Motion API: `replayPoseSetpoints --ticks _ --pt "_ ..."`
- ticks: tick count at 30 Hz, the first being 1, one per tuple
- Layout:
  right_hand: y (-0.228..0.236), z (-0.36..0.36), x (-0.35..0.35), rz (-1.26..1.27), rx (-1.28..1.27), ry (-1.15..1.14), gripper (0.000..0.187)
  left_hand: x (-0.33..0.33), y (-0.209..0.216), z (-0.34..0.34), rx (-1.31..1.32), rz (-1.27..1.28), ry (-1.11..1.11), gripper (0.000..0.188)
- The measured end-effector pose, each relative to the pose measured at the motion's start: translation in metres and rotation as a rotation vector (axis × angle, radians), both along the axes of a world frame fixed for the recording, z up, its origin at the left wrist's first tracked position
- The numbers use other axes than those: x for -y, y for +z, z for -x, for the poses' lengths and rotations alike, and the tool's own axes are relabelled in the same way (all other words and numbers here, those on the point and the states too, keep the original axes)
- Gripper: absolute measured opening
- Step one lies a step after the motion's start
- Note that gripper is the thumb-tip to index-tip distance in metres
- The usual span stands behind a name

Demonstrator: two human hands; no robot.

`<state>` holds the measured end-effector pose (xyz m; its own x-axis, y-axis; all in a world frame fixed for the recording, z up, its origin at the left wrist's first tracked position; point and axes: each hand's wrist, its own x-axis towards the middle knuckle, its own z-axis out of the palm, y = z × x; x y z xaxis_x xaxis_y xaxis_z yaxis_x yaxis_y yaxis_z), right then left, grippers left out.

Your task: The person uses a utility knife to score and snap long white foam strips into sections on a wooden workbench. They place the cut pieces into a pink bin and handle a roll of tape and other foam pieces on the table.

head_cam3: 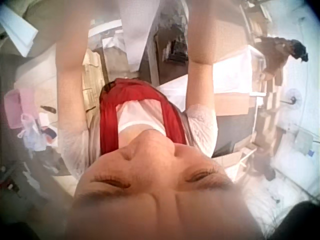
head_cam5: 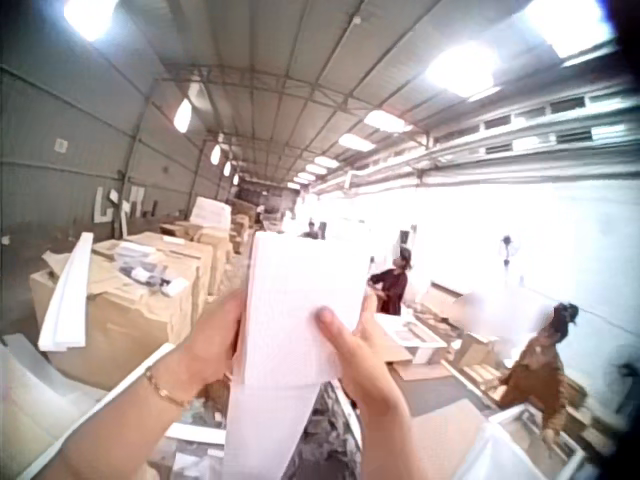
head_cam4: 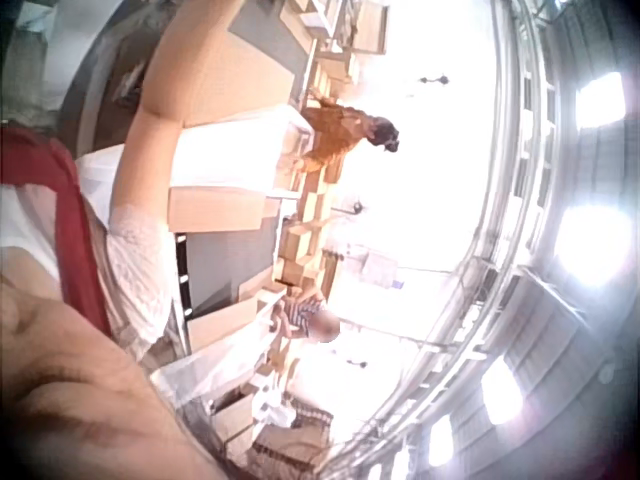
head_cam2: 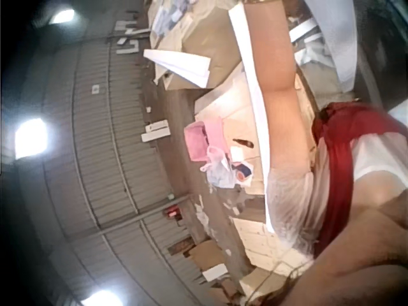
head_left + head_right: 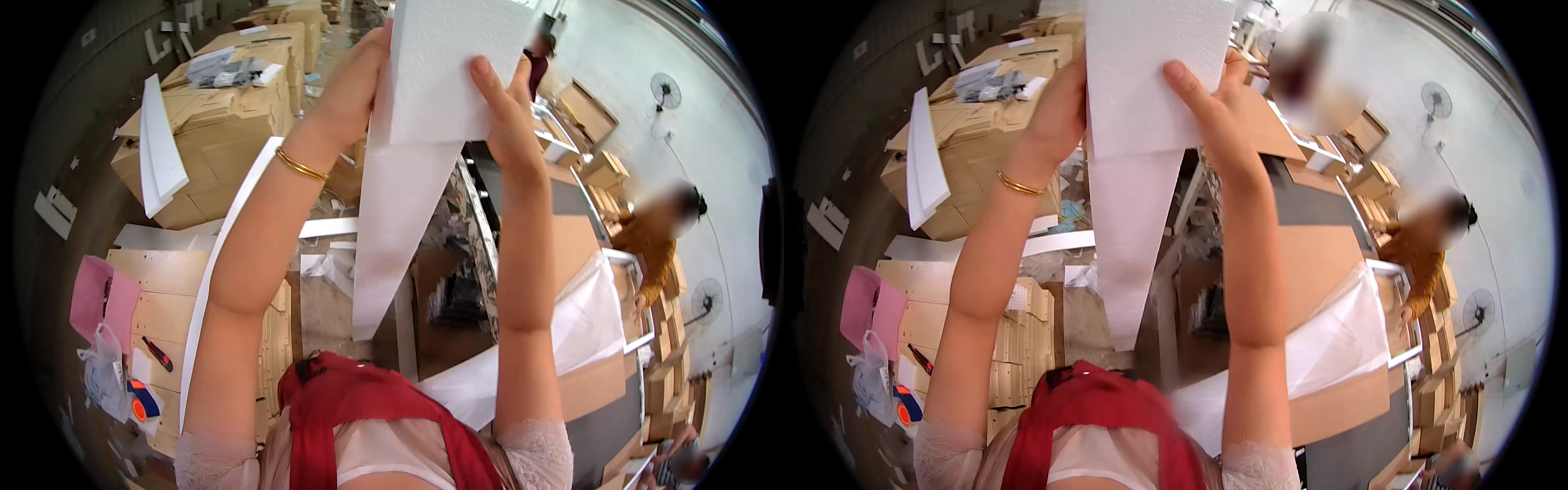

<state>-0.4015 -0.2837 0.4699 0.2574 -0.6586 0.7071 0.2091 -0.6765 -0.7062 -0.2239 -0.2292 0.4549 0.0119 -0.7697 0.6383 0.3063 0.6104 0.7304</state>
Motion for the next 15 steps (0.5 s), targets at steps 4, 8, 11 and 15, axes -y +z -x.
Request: replayPoseSetpoints --ticks 4,8,11,15 --pt "-0.011 0.005 0.008 -0.15 0.077 -0.052 0.087 0.013 -0.08 -0.015 0.059 -0.238 -0.027 0.076" --pt "-0.021 -0.005 0.005 -0.235 -0.042 -0.128 0.071 0.007 -0.188 0.004 0.207 -0.339 0.062 0.067" --pt "-0.006 0.011 0.036 -0.567 -0.098 -0.096 0.073 0.013 -0.204 0.023 0.239 -0.261 0.077 0.056" --pt "-0.004 0.043 0.069 -0.593 0.157 -0.211 0.075 0.031 -0.201 0.024 0.029 -0.253 -0.017 0.042"
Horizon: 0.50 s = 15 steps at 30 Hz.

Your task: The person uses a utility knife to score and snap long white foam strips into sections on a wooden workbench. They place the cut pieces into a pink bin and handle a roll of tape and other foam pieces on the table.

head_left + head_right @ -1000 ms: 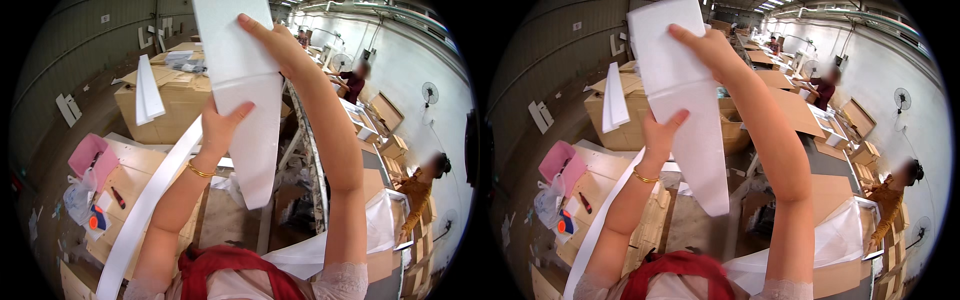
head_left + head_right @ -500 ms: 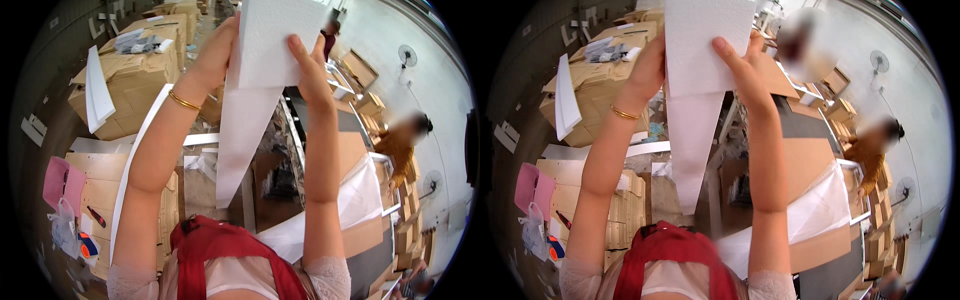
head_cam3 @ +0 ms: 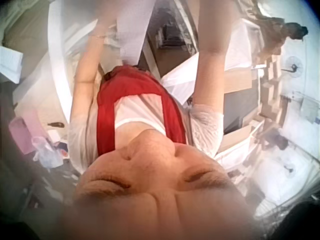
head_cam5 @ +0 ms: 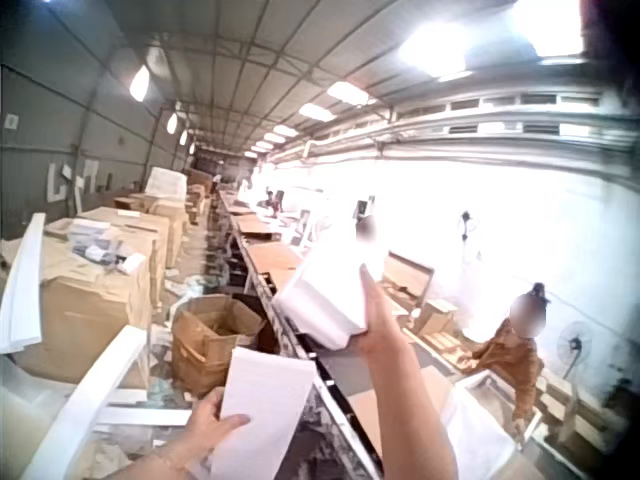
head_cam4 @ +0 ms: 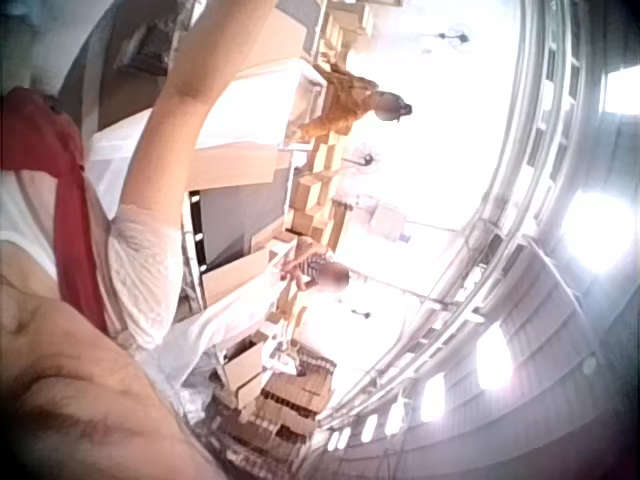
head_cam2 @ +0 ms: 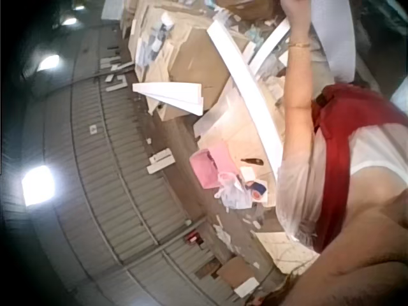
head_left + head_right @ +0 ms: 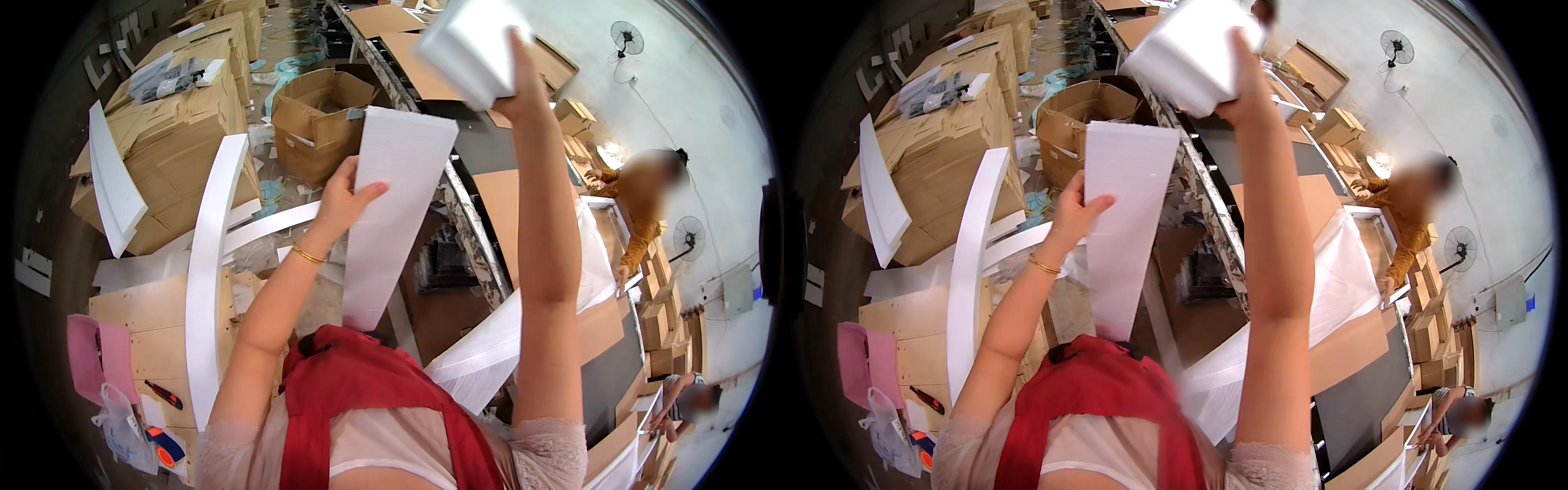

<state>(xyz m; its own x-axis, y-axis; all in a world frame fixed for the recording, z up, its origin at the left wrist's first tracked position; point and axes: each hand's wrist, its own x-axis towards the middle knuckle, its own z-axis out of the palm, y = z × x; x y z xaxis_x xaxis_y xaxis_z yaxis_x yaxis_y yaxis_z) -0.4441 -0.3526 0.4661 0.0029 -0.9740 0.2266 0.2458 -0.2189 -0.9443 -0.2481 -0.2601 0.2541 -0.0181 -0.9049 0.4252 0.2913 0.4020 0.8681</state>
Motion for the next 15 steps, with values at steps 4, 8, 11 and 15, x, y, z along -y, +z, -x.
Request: replayPoseSetpoints --ticks 4,8,11,15 --pt "-0.051 0.023 -0.051 0.082 -0.014 0.152 0.068 0.01 -0.005 -0.044 -0.025 -0.127 0.099 0.041" --pt "-0.156 -0.018 -0.079 0.11 0.115 -0.037 0.092 0.009 0.005 -0.021 -0.212 -0.11 -0.079 0.045" --pt "-0.192 -0.033 -0.068 0.009 0.137 0.151 0.093 0.003 -0.012 -0.02 -0.129 -0.198 -0.19 0.056" --pt "-0.195 -0.042 -0.067 0.003 0.113 0.206 0.094 -0.01 -0.034 -0.031 -0.219 -0.12 -0.144 0.069"
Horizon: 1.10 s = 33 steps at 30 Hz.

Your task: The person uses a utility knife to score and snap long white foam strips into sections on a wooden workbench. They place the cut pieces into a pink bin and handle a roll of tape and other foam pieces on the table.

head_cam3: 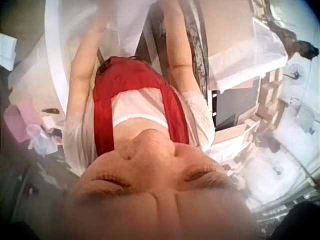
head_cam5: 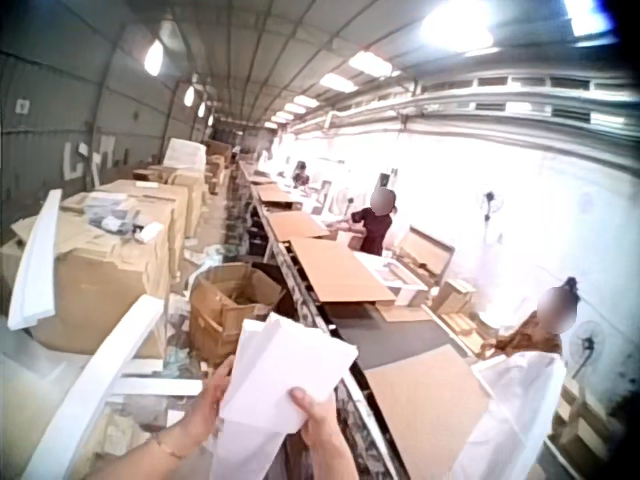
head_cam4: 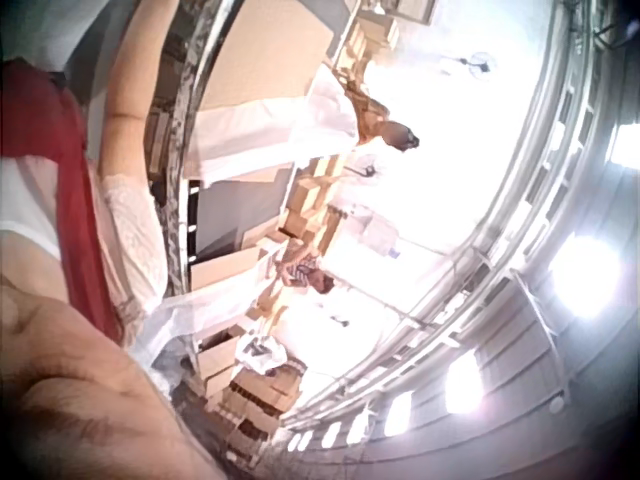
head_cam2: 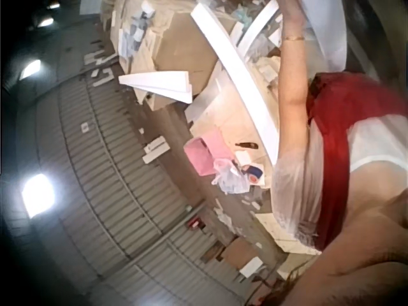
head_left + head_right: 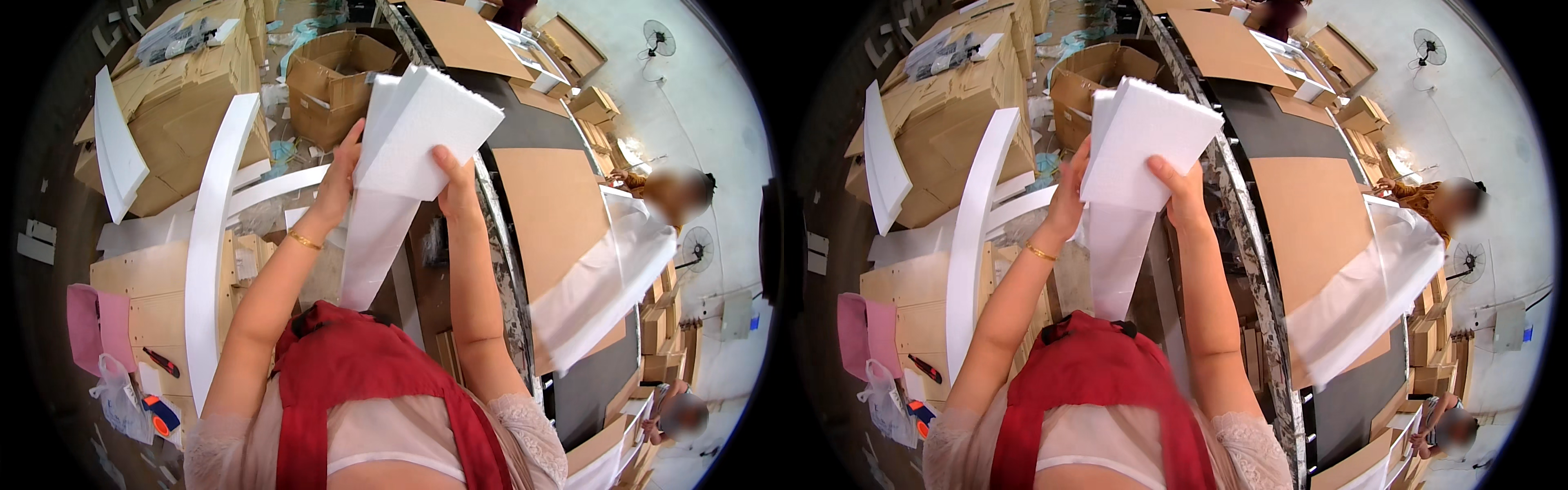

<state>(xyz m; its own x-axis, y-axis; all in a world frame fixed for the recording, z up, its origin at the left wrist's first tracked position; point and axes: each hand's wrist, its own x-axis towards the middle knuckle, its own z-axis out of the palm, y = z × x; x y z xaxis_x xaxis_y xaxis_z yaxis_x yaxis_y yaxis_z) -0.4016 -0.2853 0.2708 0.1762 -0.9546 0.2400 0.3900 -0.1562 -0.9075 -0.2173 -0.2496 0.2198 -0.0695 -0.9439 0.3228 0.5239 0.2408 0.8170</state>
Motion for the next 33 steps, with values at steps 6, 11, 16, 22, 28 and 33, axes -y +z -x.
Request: replayPoseSetpoints --ticks 6,11,16,22,28,33 --pt "0.008 -0.006 0.001 -0.25 -0.063 -0.01 0.086 -0.055 -0.111 0.002 0.51 -0.284 0.017 0.043" --pt "-0.008 0.027 0.058 -0.416 0.007 -0.067 0.075 -0.065 -0.123 0.018 0.599 -0.191 0.148 0.03" --pt "-0.011 0.073 0.017 -0.113 0.129 0.066 0.085 -0.04 -0.121 -0.004 0.278 -0.238 0.353 0.028" --pt "-0.093 0.044 -0.052 -0.048 -0.313 0.377 0.118 -0.032 -0.069 -0.005 0.193 -0.314 0.145 0.025" --pt "-0.082 0.057 -0.06 -0.27 -0.198 0.431 0.098 -0.064 -0.069 0.001 -0.269 -0.476 -0.073 0.041" --pt "-0.077 0.078 -0.052 -0.331 0.1 0.516 0.084 -0.111 -0.152 0.016 0.736 -0.371 -0.138 0.048"
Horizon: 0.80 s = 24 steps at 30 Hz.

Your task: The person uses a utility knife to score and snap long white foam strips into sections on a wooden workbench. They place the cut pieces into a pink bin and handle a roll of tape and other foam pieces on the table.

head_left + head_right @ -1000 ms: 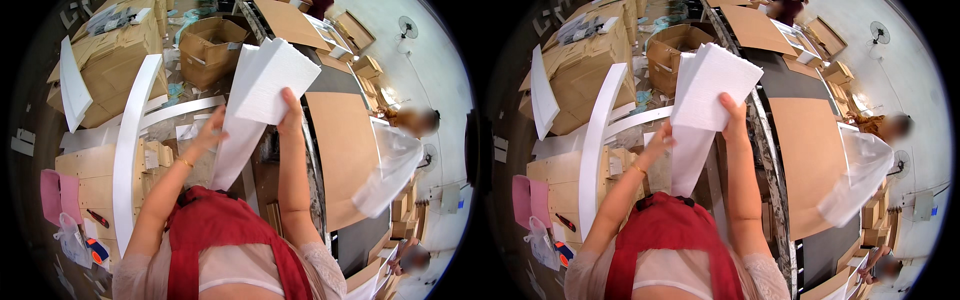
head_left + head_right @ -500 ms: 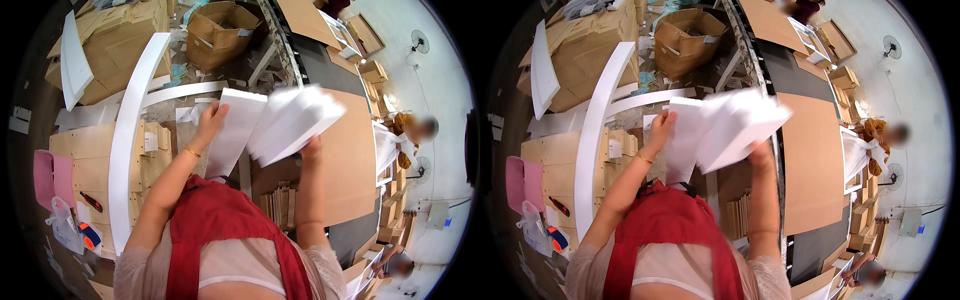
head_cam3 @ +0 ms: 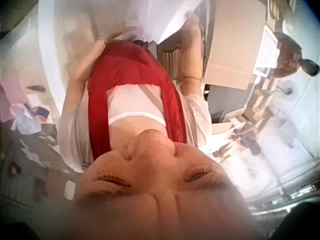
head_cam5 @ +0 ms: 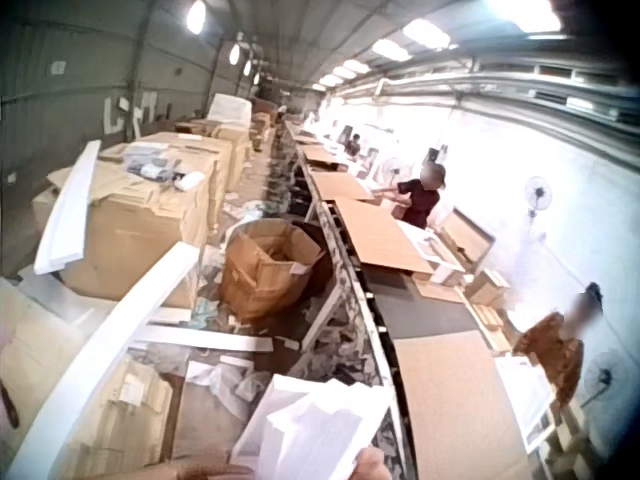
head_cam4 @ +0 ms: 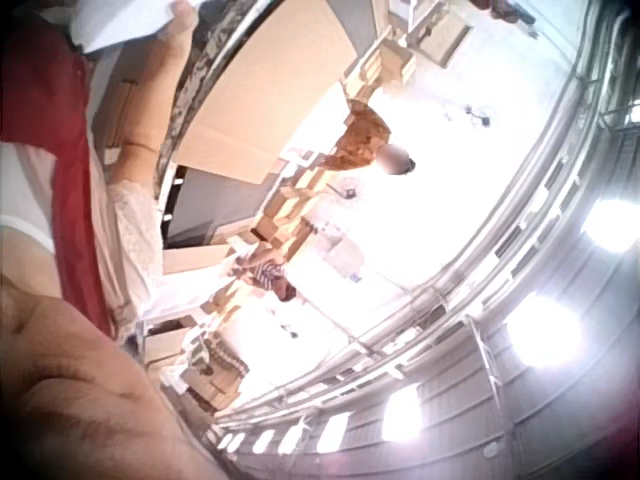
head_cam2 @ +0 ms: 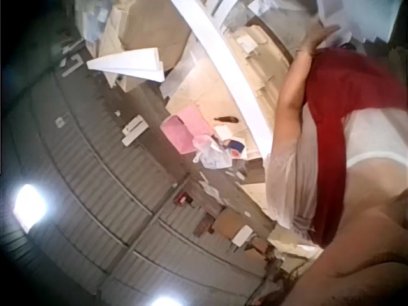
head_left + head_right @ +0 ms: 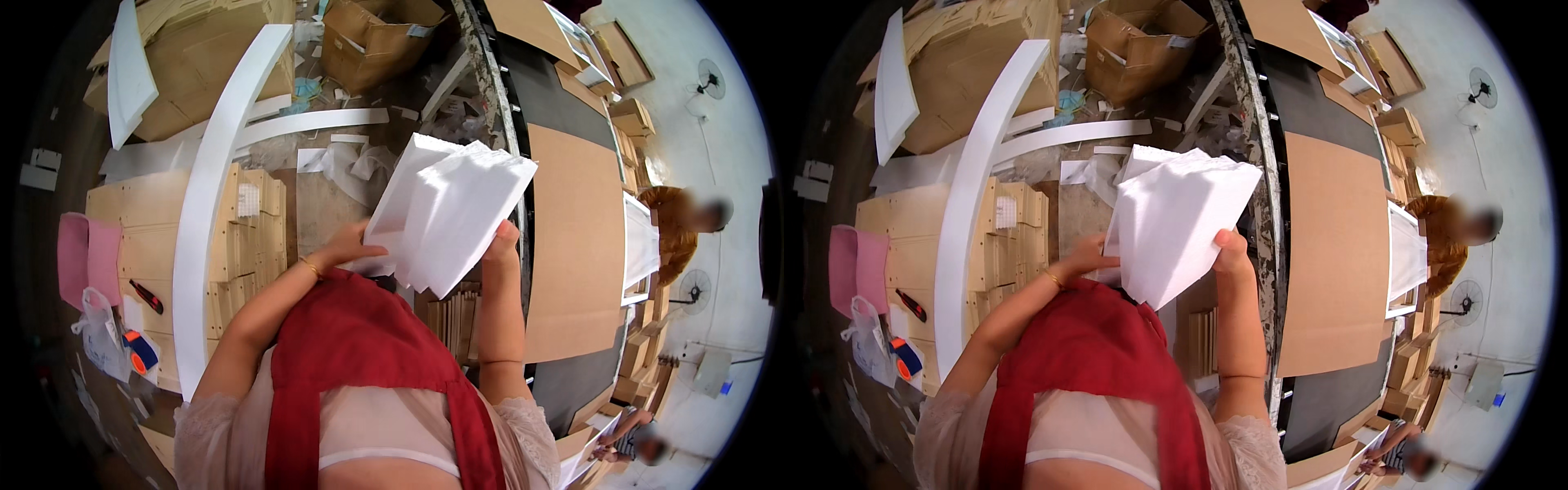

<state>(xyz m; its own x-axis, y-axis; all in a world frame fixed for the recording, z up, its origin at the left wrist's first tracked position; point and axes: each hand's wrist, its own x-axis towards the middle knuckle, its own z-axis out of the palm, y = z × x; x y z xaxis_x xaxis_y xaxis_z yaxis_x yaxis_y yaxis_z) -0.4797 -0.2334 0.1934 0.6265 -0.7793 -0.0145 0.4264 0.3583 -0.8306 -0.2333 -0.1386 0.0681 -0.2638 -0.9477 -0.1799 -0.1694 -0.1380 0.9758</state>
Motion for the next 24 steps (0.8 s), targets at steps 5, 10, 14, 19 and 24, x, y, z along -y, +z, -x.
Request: replayPoseSetpoints --ticks 5,10,14,19,24 --pt "-0.013 0.023 0.043 -0.241 -0.355 -0.247 0.056 -0.029 -0.034 0.032 0.016 0.078 -0.07 0.057" --pt "0.011 -0.019 0.082 -0.296 0.023 -0.115 0.076 -0.064 -0.021 0.017 -0.107 0.13 0.304 0.048" --pt "-0.047 -0.133 0.092 -0.175 -0.256 0.074 0.065 -0.123 0.009 -0.033 -0.339 -0.14 0.9 0.047" --pt "-0.04 -0.358 0.0 0.279 -0.297 0.289 0.066 -0.192 -0.009 -0.077 -0.777 0.163 1.464 0.033" --pt "0.024 -0.615 -0.159 0.909 -0.027 0.485 0.098 -0.239 -0.024 -0.114 -0.942 0.418 1.847 0.038"
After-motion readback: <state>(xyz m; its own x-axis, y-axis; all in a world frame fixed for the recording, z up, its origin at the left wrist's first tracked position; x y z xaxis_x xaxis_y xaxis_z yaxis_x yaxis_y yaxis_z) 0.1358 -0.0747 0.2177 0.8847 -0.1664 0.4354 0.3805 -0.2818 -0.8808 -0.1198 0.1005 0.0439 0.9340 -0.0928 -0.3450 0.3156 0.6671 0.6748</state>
